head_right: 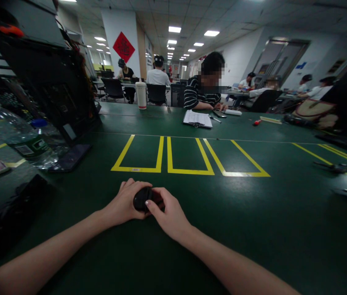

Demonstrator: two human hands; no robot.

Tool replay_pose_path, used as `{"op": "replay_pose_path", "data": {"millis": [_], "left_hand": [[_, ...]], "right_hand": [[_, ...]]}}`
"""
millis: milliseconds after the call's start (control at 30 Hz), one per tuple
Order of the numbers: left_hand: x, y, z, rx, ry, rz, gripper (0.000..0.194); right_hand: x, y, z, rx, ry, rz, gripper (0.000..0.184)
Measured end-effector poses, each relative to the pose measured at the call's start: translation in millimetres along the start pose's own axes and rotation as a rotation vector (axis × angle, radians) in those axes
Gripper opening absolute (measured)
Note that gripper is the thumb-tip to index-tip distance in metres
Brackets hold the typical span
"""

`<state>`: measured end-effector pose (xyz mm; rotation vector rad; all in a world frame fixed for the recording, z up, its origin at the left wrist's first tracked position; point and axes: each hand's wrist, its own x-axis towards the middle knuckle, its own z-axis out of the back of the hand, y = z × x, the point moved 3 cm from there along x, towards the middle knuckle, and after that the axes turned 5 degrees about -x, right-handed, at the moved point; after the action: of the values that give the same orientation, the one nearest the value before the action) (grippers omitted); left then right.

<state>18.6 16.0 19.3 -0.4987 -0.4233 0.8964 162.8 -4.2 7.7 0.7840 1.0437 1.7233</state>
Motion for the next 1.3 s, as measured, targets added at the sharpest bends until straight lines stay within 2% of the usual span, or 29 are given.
{"op": "replay_pose_path", "data": {"millis": [200,333,500,767,867,1000,1100,1300], "left_hand": [[0.7,-0.2,-0.3,0.007,-0.001,0.000,0.054],[0.6,0.4,-0.2,0.004,0.002,-0.008,0.054],[-0.7,0.8,0.7,-0.001,-0.004,-0.003,0.052],[1.1,4.4,-4.1,0.034,-0.052,-0.028,0.055],[1.0,4.1,-3.6,0.027,-0.038,-0.027,0.054],[0.0,1.6,-0.6,0.002,-0.010,-0.013,0.053],[-0.3,0.2,0.6,0.001,-0.005,0.000,0.052],[0.0,-2.1,1.2,0.006,0.005,-0.004,0.052]], "right_hand": [[-3.0,4.3,2.4,-0.054,-0.061,0.120,0.025],[-1.0,-0.3,2.1,-0.011,-0.071,0.065,0.023],[-0.7,-0.5,0.3,-0.018,-0.013,0.022,0.027],[-2.9,2.3,2.1,-0.058,-0.108,0.162,0.023],[-2.1,0.3,0.9,-0.026,-0.105,0.138,0.024],[-2.1,-1.3,-0.4,-0.002,-0.074,0.038,0.034],[-2.9,0.3,-0.7,-0.035,-0.024,0.011,0.033],[-4.2,5.2,2.2,-0.068,-0.073,0.134,0.026]]}}
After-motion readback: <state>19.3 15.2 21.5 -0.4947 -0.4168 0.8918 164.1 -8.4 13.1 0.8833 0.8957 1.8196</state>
